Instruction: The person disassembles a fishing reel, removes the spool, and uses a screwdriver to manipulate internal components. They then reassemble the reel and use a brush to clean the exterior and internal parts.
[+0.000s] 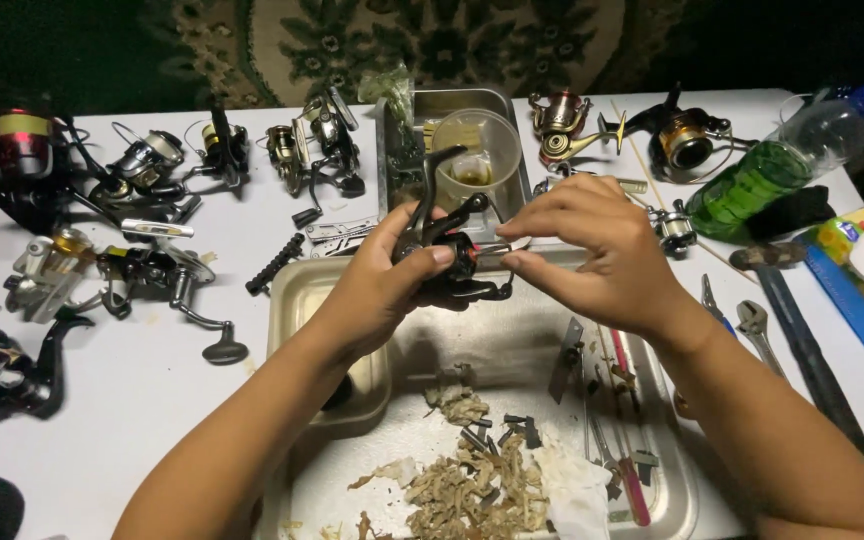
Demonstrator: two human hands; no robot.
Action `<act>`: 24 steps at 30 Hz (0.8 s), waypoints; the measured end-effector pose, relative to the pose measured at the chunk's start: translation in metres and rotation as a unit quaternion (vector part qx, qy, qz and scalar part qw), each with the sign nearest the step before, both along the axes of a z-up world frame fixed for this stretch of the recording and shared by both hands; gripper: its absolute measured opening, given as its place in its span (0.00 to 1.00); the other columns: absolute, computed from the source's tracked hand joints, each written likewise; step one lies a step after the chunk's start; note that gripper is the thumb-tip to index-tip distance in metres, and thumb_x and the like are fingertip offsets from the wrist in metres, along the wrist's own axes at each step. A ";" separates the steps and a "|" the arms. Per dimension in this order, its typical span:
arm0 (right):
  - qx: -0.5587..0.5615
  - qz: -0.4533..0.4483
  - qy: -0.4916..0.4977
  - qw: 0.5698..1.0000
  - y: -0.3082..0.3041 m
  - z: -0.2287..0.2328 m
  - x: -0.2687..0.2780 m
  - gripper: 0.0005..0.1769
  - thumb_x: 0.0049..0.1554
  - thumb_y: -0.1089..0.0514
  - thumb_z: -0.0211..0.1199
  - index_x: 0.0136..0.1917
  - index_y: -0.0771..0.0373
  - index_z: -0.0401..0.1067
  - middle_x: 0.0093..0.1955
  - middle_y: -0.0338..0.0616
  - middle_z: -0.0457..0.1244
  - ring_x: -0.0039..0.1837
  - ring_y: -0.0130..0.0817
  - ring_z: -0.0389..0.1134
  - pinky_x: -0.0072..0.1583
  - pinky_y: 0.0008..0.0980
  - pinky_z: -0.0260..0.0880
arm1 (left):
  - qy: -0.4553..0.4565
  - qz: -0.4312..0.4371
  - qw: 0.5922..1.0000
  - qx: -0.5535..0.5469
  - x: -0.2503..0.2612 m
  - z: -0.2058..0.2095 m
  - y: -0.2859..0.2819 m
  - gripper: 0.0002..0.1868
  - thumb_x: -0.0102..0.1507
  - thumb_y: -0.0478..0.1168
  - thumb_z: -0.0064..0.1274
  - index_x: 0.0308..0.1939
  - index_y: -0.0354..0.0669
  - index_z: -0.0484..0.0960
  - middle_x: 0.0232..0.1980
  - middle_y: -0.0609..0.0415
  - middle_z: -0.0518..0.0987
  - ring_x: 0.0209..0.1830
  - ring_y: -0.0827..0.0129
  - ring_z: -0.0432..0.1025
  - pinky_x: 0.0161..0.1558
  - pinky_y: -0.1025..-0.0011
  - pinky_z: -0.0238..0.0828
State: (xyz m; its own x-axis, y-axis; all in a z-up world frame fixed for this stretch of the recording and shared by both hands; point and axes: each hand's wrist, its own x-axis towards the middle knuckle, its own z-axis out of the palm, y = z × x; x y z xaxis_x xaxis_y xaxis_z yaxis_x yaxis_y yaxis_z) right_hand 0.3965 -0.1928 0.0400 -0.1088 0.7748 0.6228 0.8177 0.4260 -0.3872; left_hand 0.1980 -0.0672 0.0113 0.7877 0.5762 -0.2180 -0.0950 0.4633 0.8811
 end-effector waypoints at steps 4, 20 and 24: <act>0.000 0.006 0.015 1.000 -0.003 -0.001 -0.003 0.09 0.57 0.56 0.69 0.50 0.62 0.79 0.47 0.43 0.72 0.50 0.35 0.70 0.57 0.36 0.60 | 0.029 0.003 0.999 -0.014 -0.006 0.000 -0.006 0.28 0.59 0.41 0.52 0.64 0.40 0.69 0.51 0.37 0.82 0.39 0.50 0.79 0.35 0.56 0.82; 0.048 0.041 -0.178 0.982 0.000 0.014 -0.027 0.04 0.57 0.55 0.72 0.44 0.54 0.79 0.43 0.35 0.71 0.45 0.38 0.63 0.55 0.42 0.50 | 0.055 -0.036 0.998 -0.025 -0.020 0.001 -0.019 0.35 0.58 0.46 0.54 0.70 0.42 0.68 0.54 0.40 0.80 0.41 0.54 0.77 0.32 0.64 0.81; 0.053 0.046 -0.173 0.982 0.001 0.015 -0.030 0.04 0.58 0.55 0.71 0.43 0.54 0.78 0.42 0.33 0.71 0.44 0.37 0.62 0.56 0.41 0.50 | 0.053 -0.037 0.998 -0.026 -0.019 -0.004 -0.018 0.34 0.59 0.46 0.54 0.69 0.42 0.69 0.54 0.41 0.80 0.41 0.54 0.78 0.31 0.63 0.81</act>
